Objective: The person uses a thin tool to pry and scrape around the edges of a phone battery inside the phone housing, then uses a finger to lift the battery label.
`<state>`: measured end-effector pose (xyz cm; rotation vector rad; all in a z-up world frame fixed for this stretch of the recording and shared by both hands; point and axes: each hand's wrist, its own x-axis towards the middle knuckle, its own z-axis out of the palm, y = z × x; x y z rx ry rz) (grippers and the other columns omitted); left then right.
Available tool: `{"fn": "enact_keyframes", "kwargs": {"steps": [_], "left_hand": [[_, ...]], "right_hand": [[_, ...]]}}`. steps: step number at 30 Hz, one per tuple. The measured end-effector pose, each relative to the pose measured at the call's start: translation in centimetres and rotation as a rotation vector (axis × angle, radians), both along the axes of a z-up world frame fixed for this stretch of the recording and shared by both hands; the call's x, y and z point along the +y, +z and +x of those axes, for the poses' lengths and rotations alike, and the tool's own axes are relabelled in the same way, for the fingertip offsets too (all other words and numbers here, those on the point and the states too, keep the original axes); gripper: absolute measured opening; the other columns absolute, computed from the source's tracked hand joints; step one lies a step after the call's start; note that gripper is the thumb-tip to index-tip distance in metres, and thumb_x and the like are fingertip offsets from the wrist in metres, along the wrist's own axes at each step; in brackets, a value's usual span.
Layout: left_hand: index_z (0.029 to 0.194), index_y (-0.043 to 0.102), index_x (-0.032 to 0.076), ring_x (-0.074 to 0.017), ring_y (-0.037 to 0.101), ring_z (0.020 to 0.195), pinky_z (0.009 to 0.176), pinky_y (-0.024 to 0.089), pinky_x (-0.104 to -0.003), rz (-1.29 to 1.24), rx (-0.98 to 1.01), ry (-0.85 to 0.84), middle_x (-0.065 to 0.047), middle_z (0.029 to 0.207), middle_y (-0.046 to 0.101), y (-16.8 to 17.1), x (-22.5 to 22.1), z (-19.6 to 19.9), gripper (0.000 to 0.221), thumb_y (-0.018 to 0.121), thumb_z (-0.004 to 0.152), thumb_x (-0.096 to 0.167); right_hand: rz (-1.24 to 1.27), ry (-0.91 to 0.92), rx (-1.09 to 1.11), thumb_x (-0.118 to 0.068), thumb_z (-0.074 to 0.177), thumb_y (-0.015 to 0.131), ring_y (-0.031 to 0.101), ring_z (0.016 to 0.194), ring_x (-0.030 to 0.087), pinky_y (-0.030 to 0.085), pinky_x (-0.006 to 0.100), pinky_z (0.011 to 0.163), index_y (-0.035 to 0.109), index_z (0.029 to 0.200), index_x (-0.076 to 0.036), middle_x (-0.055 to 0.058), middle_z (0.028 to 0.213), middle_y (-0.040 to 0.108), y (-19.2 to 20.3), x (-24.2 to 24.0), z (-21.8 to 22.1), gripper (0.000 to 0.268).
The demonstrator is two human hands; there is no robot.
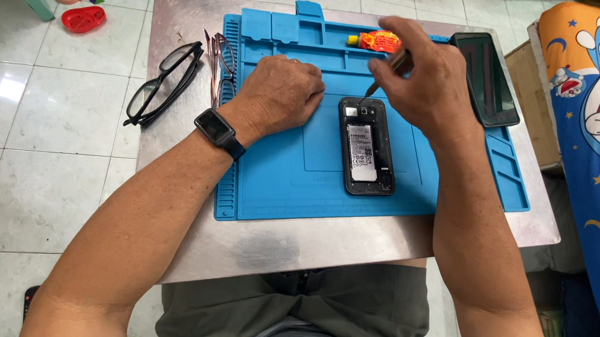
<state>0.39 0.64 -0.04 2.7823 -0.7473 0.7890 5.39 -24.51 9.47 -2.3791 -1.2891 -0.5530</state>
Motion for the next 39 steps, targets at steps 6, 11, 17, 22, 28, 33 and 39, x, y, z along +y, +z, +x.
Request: {"fn": "enact_keyframes", "kwargs": {"steps": [6, 11, 17, 22, 28, 33, 39], "left_hand": [[0.08, 0.077, 0.016, -0.0293, 0.07, 0.071, 0.064, 0.055, -0.047, 0.0, 0.009, 0.0, 0.002, 0.096, 0.079, 0.1, 0.1, 0.0, 0.027, 0.064, 0.102, 0.023], [0.082, 0.078, 0.015, -0.0338, 0.069, 0.068, 0.057, 0.055, -0.049, -0.016, -0.001, 0.009, -0.001, 0.091, 0.078, -0.1, 0.0, 0.0, 0.023, 0.068, 0.101, 0.023], [0.075, 0.071, 0.018, -0.03, 0.067, 0.066, 0.056, 0.054, -0.046, 0.02, 0.011, 0.048, 0.0, 0.081, 0.072, -0.5, 0.0, 0.3, 0.03, 0.066, 0.104, 0.027], [0.066, 0.063, 0.017, -0.0302, 0.061, 0.06, 0.056, 0.05, -0.046, -0.025, -0.016, 0.029, 0.002, 0.073, 0.067, -0.7, 0.0, 0.7, 0.035, 0.064, 0.1, 0.021], [0.069, 0.067, 0.017, -0.0317, 0.065, 0.063, 0.057, 0.052, -0.047, -0.045, -0.016, 0.022, 0.001, 0.078, 0.071, -0.7, 0.1, 0.7, 0.032, 0.067, 0.1, 0.024], [0.068, 0.065, 0.017, -0.0331, 0.063, 0.062, 0.057, 0.051, -0.048, -0.038, -0.021, 0.031, 0.001, 0.075, 0.068, -0.8, 0.1, 0.8, 0.032, 0.065, 0.099, 0.023], [0.071, 0.069, 0.017, -0.0334, 0.065, 0.064, 0.056, 0.052, -0.049, -0.03, -0.007, 0.029, 0.001, 0.078, 0.071, -0.7, 0.1, 0.7, 0.03, 0.067, 0.1, 0.025]], "right_hand": [[-0.014, 0.021, 0.096, 0.002, 0.109, 0.069, 0.071, 0.075, 0.026, 0.056, 0.041, 0.069, 0.062, 0.146, -0.004, 0.013, 0.087, 0.072, 0.8, 0.4, -0.9, 0.038], [0.024, 0.022, -0.053, -0.005, 0.107, 0.09, 0.068, 0.07, 0.02, 0.056, 0.035, 0.066, 0.073, 0.142, -0.003, 0.009, 0.085, 0.073, -0.8, -0.1, 0.3, 0.039], [0.098, 0.066, -0.007, 0.006, 0.105, 0.077, 0.054, 0.062, 0.015, 0.044, 0.032, 0.065, 0.078, 0.128, -0.004, 0.004, 0.078, 0.064, 0.0, 0.3, -1.3, 0.025], [0.067, 0.152, -0.021, 0.008, 0.105, 0.072, 0.064, 0.07, 0.016, 0.049, 0.031, 0.067, 0.077, 0.123, 0.0, 0.01, 0.1, 0.077, 0.0, 0.8, -1.9, 0.02], [0.052, 0.167, -0.021, 0.01, 0.105, 0.071, 0.06, 0.067, 0.016, 0.048, 0.031, 0.066, 0.077, 0.122, 0.002, 0.01, 0.101, 0.077, -0.1, 1.1, -1.9, 0.019], [0.041, 0.165, -0.031, 0.008, 0.105, 0.072, 0.058, 0.066, 0.016, 0.048, 0.032, 0.066, 0.077, 0.122, 0.001, 0.009, 0.096, 0.075, -0.3, 1.0, -1.6, 0.019], [0.029, 0.137, 0.027, 0.006, 0.108, 0.073, 0.052, 0.061, 0.015, 0.044, 0.031, 0.062, 0.077, 0.122, 0.001, 0.008, 0.084, 0.067, -0.1, 0.9, -1.7, 0.016]]}}
